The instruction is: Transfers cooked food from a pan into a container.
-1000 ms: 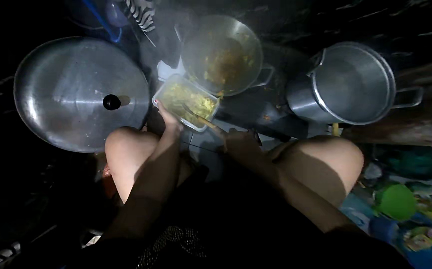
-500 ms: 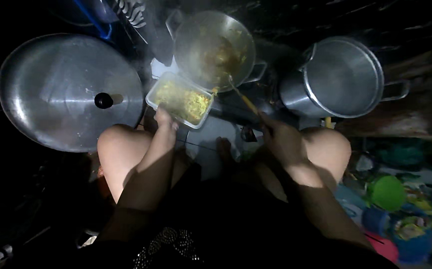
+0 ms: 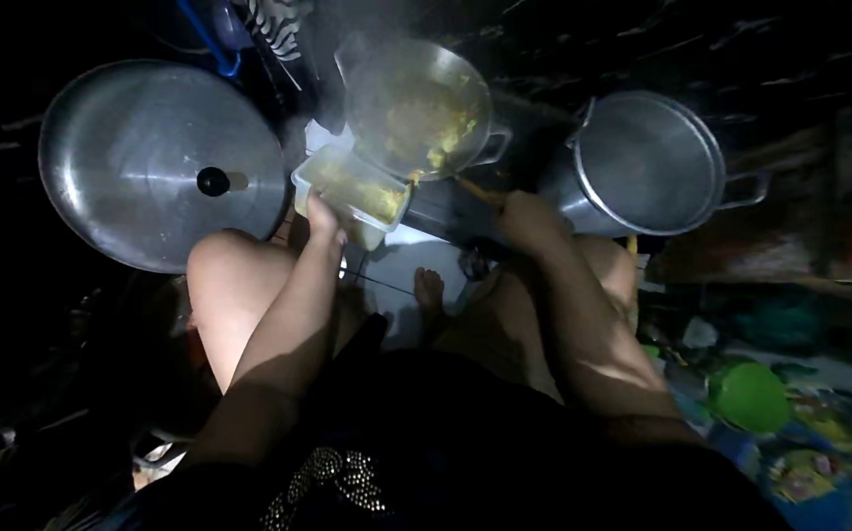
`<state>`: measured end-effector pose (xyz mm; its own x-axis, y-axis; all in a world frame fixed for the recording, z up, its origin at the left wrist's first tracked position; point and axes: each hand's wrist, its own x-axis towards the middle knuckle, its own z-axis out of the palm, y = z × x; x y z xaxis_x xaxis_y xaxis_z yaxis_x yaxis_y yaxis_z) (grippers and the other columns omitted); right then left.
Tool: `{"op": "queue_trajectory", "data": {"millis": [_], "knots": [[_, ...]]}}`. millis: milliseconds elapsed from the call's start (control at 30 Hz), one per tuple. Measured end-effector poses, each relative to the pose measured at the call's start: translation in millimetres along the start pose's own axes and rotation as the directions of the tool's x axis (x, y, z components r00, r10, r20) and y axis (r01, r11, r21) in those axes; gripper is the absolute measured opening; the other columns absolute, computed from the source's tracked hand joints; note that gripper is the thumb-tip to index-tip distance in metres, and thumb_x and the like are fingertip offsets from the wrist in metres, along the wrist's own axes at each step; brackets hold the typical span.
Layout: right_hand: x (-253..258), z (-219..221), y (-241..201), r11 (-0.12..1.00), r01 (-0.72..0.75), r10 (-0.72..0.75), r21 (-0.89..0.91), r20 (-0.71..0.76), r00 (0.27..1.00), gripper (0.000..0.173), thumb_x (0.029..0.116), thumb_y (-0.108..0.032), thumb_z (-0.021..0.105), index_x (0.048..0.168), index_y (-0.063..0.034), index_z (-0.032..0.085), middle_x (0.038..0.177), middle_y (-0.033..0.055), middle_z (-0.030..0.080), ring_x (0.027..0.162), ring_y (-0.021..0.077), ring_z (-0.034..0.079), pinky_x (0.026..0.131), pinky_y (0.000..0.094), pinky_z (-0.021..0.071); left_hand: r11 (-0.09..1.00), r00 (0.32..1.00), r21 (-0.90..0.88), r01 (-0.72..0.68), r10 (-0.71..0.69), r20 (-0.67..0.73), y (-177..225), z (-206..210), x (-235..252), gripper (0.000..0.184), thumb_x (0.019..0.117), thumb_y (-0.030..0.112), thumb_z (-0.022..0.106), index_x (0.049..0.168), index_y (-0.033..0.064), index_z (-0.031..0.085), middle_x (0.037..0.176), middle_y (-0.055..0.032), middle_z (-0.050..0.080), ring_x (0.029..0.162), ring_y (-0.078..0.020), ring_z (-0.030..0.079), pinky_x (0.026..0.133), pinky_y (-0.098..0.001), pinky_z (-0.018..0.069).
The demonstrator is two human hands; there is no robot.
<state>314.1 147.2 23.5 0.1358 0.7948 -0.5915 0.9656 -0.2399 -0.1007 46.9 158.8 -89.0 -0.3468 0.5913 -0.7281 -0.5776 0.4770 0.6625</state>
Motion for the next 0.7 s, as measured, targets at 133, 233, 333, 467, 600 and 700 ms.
{"op": "queue_trajectory", "data": {"millis": [133, 233, 333, 467, 600, 700], "knots": [[-14.0, 9.3, -0.8, 0.981, 0.162, -0.168, 0.105, 0.052, 0.984, 0.037, 0.1095, -0.017, 0.046, 0.143, -0.01, 0.059, 0.123, 0.0246, 0.067, 0.113, 0.0446, 0.065, 0.094, 0.0653, 0.0496, 1.0, 0.999, -0.019, -0.009, 0.008, -0.048, -8.4, 3.0, -2.4, 0.053, 0.105, 0.048, 0.035, 0.14, 0.011, 0.048, 0.12, -0.0179, 0.06, 0.099, -0.0304, 0.061, 0.079, -0.0536, 0.0519], [-21.0, 29.3, 2.5, 0.943, 0.291, -0.297, 0.163, 0.012, 0.955, 0.039, 0.1097, -0.02, 0.047, 0.148, -0.0148, 0.057, 0.123, 0.0204, 0.069, 0.107, 0.0395, 0.068, 0.092, 0.0616, 0.0531, 0.993, 0.996, -0.116, 0.012, -0.023, -0.088, -14.9, 1.7, 3.0, 0.053, 0.1027, 0.049, 0.036, 0.137, 0.0118, 0.05, 0.124, -0.018, 0.061, 0.106, -0.0322, 0.061, 0.08, -0.0577, 0.0522], [-25.5, 35.3, 1.0, 0.954, 0.267, -0.264, 0.137, -0.04, 0.964, 0.041, 0.1096, -0.021, 0.048, 0.15, -0.017, 0.055, 0.121, 0.022, 0.07, 0.109, 0.0423, 0.067, 0.092, 0.0638, 0.0523, 0.983, 0.998, -0.184, 0.019, -0.03, -0.061, -14.2, -3.3, 3.9, 0.059, 0.1029, 0.056, 0.031, 0.14, 0.0126, 0.045, 0.128, -0.0168, 0.057, 0.109, -0.0314, 0.059, 0.083, -0.0577, 0.0511], [-27.7, 36.1, 8.9, 0.965, 0.227, -0.207, 0.134, -0.148, 0.967, 0.043, 0.1092, -0.021, 0.048, 0.152, -0.0229, 0.052, 0.117, 0.0219, 0.071, 0.105, 0.0434, 0.069, 0.088, 0.0647, 0.0533, 0.968, 0.998, -0.242, -0.059, 0.055, -0.022, -17.0, -6.7, 8.7, 0.062, 0.1028, 0.057, 0.025, 0.143, 0.0156, 0.047, 0.133, -0.0158, 0.06, 0.116, -0.0323, 0.061, 0.088, -0.0607, 0.0519], [-32.2, 37.1, 19.8, 0.966, 0.228, -0.204, 0.124, -0.18, 0.962, 0.045, 0.1088, -0.021, 0.048, 0.153, -0.0282, 0.051, 0.113, 0.0209, 0.072, 0.101, 0.0429, 0.07, 0.086, 0.0646, 0.0532, 0.951, 0.994, -0.288, -0.112, 0.11, -0.023, -7.0, -2.9, -13.8, 0.057, 0.1058, 0.049, 0.019, 0.137, 0.0136, 0.051, 0.128, -0.0139, 0.062, 0.114, -0.0282, 0.062, 0.09, -0.0562, 0.0521], [-33.8, 44.0, 22.3, 0.954, 0.266, -0.239, 0.139, -0.181, 0.954, 0.045, 0.109, -0.02, 0.048, 0.154, -0.0281, 0.051, 0.113, 0.0213, 0.073, 0.1, 0.0431, 0.07, 0.086, 0.0645, 0.0534, 0.964, 0.997, -0.255, -0.073, 0.062, -0.052, 17.3, 4.3, -72.4, 0.054, 0.1105, 0.038, 0.015, 0.144, 0.0082, 0.044, 0.137, -0.0166, 0.056, 0.118, -0.0266, 0.059, 0.095, -0.0489, 0.0498]]}}
